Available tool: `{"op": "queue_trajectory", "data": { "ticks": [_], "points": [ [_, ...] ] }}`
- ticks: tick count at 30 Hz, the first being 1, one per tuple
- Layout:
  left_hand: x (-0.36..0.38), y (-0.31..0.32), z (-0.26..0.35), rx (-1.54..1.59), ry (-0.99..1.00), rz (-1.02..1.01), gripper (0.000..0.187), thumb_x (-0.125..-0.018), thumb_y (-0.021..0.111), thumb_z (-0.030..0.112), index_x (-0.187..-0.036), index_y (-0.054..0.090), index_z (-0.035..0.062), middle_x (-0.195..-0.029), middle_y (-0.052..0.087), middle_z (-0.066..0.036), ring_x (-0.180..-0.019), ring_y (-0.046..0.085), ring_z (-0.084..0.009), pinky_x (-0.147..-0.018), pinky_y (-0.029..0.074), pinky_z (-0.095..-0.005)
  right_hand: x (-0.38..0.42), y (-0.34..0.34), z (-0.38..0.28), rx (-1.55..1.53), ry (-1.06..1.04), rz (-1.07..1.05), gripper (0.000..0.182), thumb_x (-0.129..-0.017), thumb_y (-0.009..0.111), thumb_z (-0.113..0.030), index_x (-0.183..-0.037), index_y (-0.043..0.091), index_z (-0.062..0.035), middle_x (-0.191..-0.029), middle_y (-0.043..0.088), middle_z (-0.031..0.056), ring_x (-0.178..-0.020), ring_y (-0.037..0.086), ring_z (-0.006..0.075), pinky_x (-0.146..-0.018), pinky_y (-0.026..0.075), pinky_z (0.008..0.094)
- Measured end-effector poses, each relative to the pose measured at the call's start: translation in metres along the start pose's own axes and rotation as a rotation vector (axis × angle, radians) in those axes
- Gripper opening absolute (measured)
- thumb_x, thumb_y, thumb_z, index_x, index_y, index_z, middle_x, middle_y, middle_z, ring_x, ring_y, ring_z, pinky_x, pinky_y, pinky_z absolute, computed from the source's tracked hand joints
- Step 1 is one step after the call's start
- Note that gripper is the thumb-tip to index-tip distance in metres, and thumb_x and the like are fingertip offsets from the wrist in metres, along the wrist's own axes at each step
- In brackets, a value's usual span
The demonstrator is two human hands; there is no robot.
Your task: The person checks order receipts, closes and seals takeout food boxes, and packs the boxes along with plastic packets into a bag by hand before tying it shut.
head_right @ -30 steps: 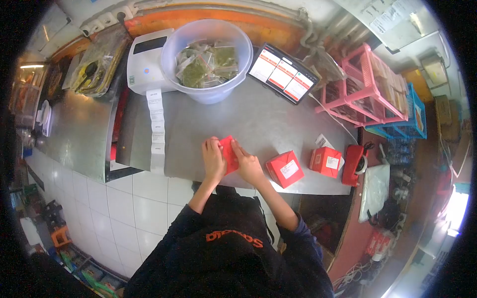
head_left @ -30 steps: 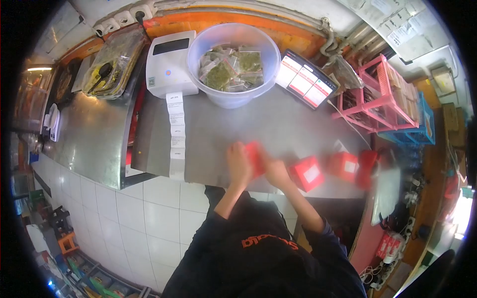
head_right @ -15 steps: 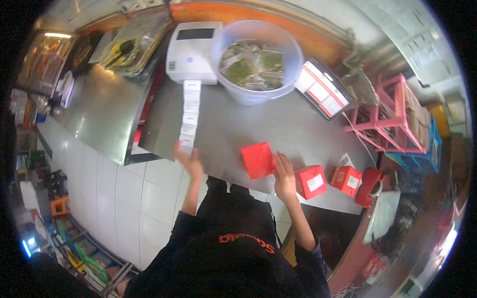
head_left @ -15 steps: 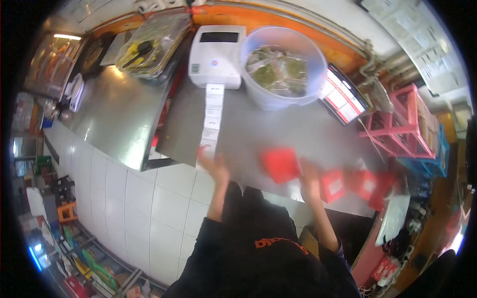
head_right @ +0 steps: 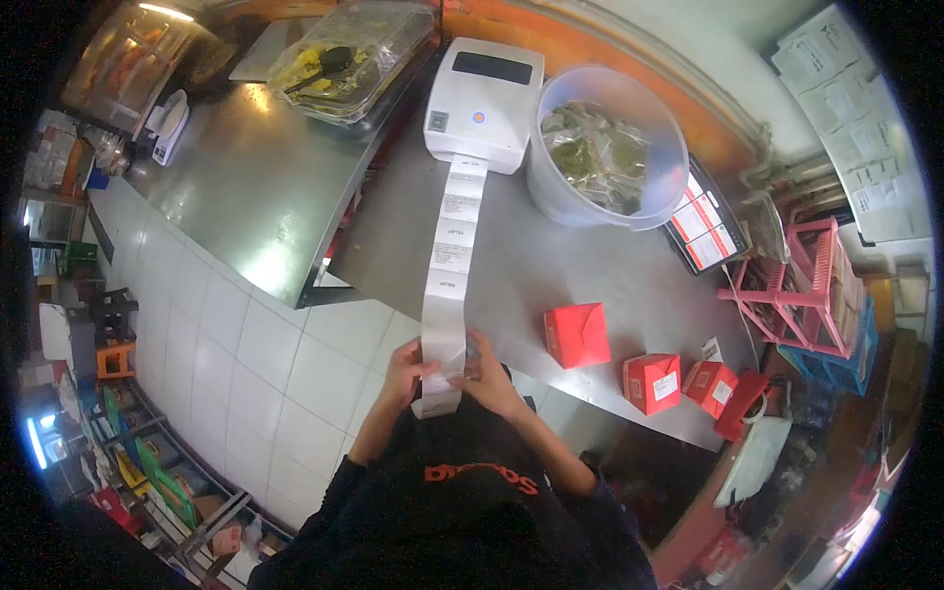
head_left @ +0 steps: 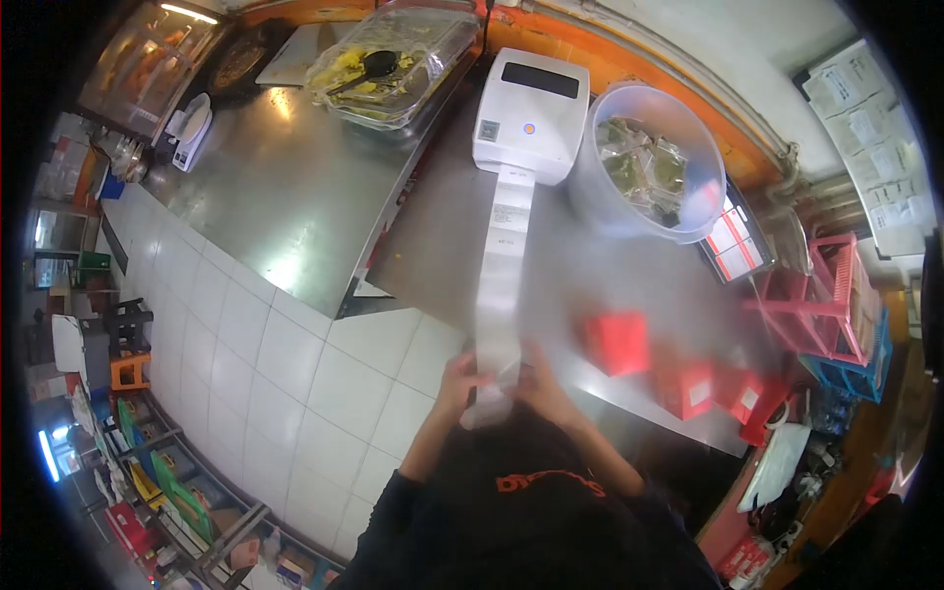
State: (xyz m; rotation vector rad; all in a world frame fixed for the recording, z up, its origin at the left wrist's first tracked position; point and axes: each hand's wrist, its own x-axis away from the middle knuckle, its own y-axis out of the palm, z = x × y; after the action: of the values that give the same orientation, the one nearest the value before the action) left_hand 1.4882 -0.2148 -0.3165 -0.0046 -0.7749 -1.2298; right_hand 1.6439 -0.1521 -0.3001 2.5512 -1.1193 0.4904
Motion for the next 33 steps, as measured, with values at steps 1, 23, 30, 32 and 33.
{"op": "queue_trajectory", "data": {
  "ticks": [1,23,30,32,33],
  "points": [
    [0.001,0.002,0.017,0.070,0.020,0.011,0.043,-0.066,0.055,-0.006,-0.109,0.052,-0.0012,-0.096,0.059,-0.008,-0.085,0.056,-0.0153,-0.076,0.045,-0.0272,0.008,0.001,-0.016,0.007,0.073,-0.026,0.074,-0.073,0.060,0.003,-0.129,0.014,-0.0064,-0.099,0.052,0.0144,-0.092,0.054,0.0179,-0.072,0.045,0.0287],
    [0.023,0.028,0.126,0.160,0.020,-0.213,0.023,-0.080,0.053,0.009,-0.101,0.056,0.0011,-0.091,0.059,-0.004,-0.084,0.054,-0.0093,-0.074,0.041,-0.0236,0.028,0.045,-0.155,0.527,-0.495,0.554,0.022,-0.067,0.060,0.009,-0.086,0.063,-0.0013,-0.080,0.059,0.0100,-0.065,0.059,0.0167,-0.056,0.047,0.0237],
    [0.034,0.035,0.140,0.066,0.060,-0.311,0.026,-0.082,0.050,0.013,-0.104,0.055,-0.0003,-0.094,0.058,-0.005,-0.088,0.052,-0.0110,-0.078,0.039,-0.0240,0.044,0.051,-0.166,0.607,-0.494,0.632,0.017,-0.065,0.060,0.010,-0.079,0.062,-0.0006,-0.079,0.058,0.0095,-0.062,0.059,0.0189,-0.054,0.047,0.0239],
    [0.036,0.036,0.138,0.037,0.052,-0.318,0.026,-0.083,0.049,0.013,-0.104,0.055,-0.0008,-0.095,0.058,-0.006,-0.089,0.052,-0.0116,-0.079,0.039,-0.0243,0.049,0.050,-0.163,0.688,-0.540,0.660,0.017,-0.065,0.060,0.010,-0.077,0.062,-0.0005,-0.078,0.057,0.0089,-0.060,0.059,0.0197,-0.053,0.046,0.0245],
    [0.036,0.036,0.135,0.037,0.049,-0.326,0.026,-0.083,0.049,0.013,-0.104,0.055,-0.0008,-0.095,0.058,-0.006,-0.089,0.052,-0.0116,-0.079,0.039,-0.0243,0.052,0.050,-0.161,0.691,-0.537,0.668,0.017,-0.065,0.060,0.010,-0.077,0.062,-0.0005,-0.078,0.057,0.0089,-0.060,0.059,0.0197,-0.053,0.046,0.0245]
  ]
}}
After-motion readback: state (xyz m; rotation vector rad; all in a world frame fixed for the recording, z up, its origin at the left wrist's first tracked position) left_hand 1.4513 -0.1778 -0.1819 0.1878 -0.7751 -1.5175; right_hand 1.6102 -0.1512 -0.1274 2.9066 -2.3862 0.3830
